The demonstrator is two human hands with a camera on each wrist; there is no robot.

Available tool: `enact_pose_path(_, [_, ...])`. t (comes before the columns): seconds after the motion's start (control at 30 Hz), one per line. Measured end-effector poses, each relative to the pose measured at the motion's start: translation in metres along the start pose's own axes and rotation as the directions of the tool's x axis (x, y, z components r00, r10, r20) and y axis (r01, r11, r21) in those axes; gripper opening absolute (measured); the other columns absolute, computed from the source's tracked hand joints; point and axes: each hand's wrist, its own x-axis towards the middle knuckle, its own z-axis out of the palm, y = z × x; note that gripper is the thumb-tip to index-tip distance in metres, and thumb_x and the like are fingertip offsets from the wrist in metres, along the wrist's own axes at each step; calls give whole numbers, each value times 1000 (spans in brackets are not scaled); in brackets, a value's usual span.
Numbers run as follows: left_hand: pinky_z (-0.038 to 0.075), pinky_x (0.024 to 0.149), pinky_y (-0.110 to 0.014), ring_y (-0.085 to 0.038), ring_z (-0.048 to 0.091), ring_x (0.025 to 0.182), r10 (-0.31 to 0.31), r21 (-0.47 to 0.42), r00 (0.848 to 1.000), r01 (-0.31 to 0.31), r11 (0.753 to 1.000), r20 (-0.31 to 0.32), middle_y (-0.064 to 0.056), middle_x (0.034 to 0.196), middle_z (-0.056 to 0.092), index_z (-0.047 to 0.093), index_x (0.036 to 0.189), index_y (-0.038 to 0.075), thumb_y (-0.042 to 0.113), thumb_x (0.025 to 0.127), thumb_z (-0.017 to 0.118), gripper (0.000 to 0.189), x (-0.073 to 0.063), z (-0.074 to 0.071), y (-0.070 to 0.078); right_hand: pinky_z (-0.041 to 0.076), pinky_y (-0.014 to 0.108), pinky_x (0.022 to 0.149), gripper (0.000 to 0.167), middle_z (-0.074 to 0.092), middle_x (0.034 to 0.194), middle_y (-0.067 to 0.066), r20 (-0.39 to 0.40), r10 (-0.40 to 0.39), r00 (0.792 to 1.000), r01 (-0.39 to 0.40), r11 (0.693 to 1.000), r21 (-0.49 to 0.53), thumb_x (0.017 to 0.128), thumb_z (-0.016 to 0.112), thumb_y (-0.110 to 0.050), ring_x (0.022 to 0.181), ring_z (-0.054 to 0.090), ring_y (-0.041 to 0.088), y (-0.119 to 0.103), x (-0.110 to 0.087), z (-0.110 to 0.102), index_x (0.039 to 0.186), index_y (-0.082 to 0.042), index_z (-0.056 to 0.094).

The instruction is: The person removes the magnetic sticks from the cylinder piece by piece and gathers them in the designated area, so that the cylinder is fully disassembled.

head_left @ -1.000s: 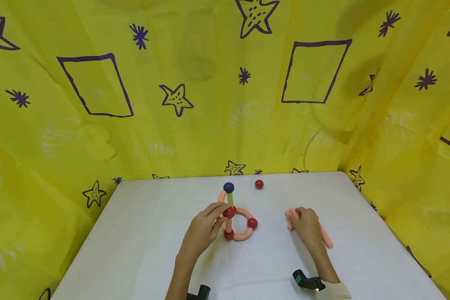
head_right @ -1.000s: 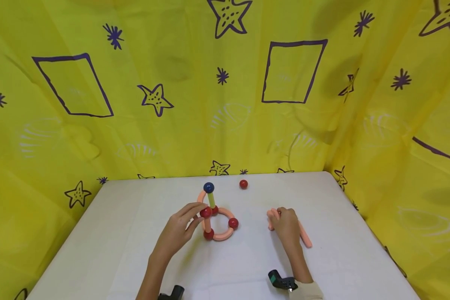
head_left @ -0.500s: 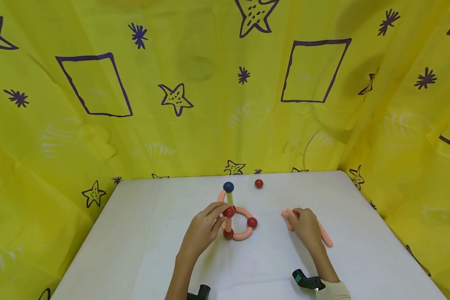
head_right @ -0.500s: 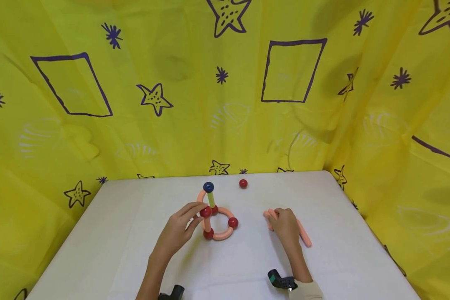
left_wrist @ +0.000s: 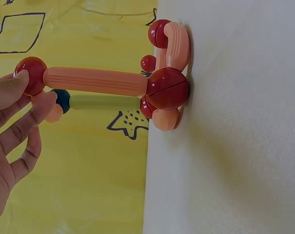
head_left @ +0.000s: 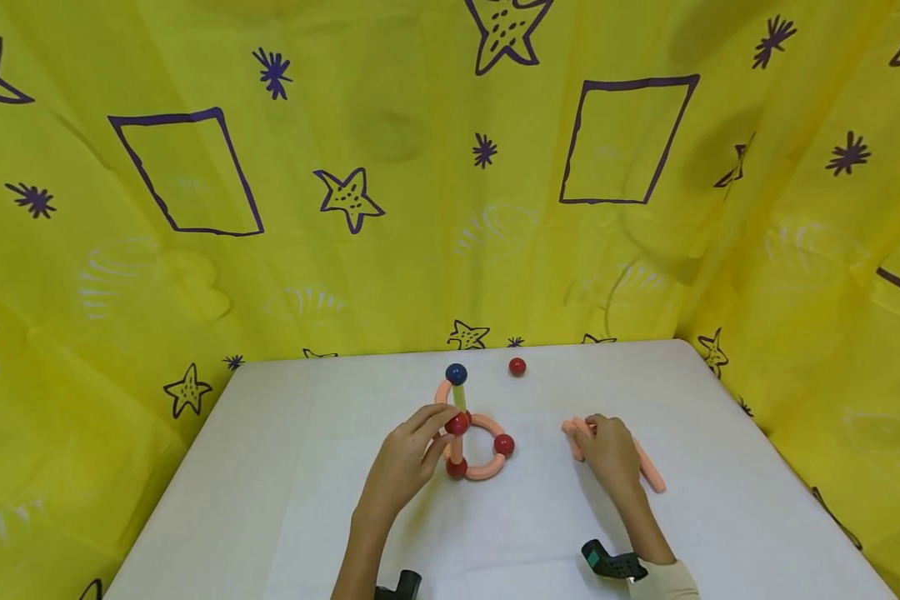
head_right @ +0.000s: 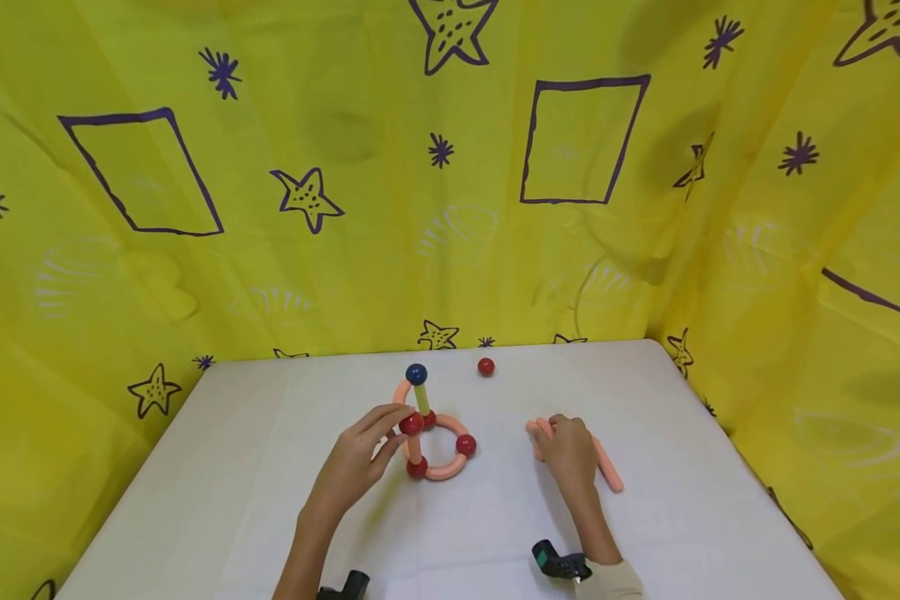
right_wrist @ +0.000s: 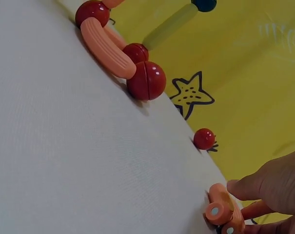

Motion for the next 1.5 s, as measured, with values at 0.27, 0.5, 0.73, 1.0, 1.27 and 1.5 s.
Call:
enact_pose_path(0.27, [56,78,-23,-12,68,88,-16,-26,1000,16,1000,3,0,122,65,66,123,13,9,83,77,41,-2,0,0,52,55,72,40,57,115,32,-85,-27,996,20,997,-76,95,61,-29,107,55,50,-12,-4,-4,117,4,65])
enact_pose_path(0.5, [54,71,-19,-11,65,83,-6,34,1000,6,999,12,0,125,63,63,127,14,12,83,77,46,0,-2,0,52,48,76,24,64,100,21,-159,-216,963,222,975,19,90,69,-17,92,62,35,-33,-3,2,105,2,69])
enact_pose_path(0.73, [53,66,-19,-12,66,84,-50,72,999,48,996,17,-3,131,53,65,125,20,19,83,78,44,0,-4,0,52,32,71,17,66,95,7,-50,-341,939,344,935,84,87,73,-14,88,63,21,-55,-12,25,101,-4,72])
enact_pose_path(1.0, [48,61,-16,-10,61,75,-119,59,993,118,991,25,-3,110,54,64,126,22,26,82,78,46,-3,-1,-5,53,25,72,37,66,97,8,65,-557,828,515,801,304,88,72,-12,84,60,15,-80,-31,48,123,-5,64])
enact_pose_path(1.27, [48,64,-18,-10,61,76,-158,-28,984,161,987,80,-1,100,67,60,133,20,32,82,76,54,-2,3,-8,54,30,81,36,64,120,5,204,-537,818,474,832,289,87,73,-17,101,59,19,-96,-42,62,121,-9,64])
enact_pose_path(1.5, [45,65,-19,-13,60,81,-240,-74,963,251,965,123,3,109,69,58,136,24,49,89,61,53,-5,5,-10,51,30,83,35,63,106,0,260,-486,834,459,874,160,88,73,-21,96,53,12,-93,-54,78,119,-9,65])
